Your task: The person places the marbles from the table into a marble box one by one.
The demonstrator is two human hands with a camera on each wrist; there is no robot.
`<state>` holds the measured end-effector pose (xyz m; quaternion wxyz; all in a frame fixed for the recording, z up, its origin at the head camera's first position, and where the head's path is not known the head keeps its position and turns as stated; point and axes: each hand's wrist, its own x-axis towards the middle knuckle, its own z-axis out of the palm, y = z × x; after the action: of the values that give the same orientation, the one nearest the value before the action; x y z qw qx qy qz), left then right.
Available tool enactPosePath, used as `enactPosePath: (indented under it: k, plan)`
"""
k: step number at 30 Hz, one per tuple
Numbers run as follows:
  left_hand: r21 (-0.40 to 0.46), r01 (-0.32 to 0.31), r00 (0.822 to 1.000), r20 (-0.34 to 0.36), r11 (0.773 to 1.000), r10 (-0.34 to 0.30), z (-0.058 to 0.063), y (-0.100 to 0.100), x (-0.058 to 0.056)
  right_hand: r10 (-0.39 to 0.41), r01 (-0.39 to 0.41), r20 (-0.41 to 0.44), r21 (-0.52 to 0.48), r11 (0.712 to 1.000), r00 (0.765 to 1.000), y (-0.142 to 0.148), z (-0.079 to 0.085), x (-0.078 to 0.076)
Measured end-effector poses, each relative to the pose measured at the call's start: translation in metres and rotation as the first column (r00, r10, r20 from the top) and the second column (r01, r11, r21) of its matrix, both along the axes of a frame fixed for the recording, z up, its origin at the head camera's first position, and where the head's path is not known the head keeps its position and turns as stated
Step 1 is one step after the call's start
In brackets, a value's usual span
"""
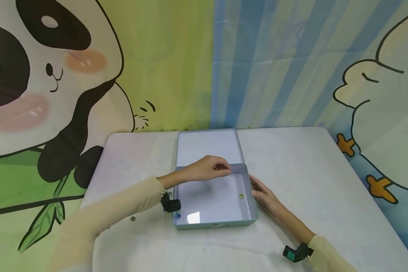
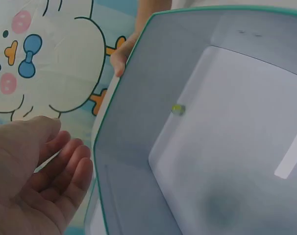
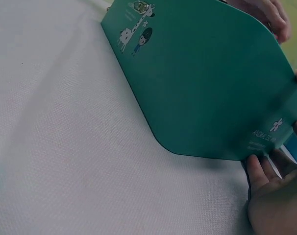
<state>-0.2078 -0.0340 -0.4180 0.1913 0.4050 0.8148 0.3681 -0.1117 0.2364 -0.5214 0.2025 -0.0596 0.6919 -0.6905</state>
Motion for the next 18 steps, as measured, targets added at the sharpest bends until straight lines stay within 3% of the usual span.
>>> enactPosePath:
  k: [5,10,18]
  plan:
    - [0.038,-0.13,0.991,-0.007,0.991,0.13,0.013,-0.059,0.011,0.006,-0.006,-0.005,-0.006,1.0,1.0,0.0,0.0,0.0]
    - [-0.014,-0.259,0.966,-0.023,0.966,0.259,0.014,-0.111,0.022,0.015,-0.015,-0.008,0.014,1.0,1.0,0.001,0.0,0.001]
    - [-0.091,-0.316,0.948,-0.066,0.945,0.31,0.009,-0.157,0.031,0.01,-0.01,-0.013,0.023,1.0,1.0,0.001,-0.001,-0.002]
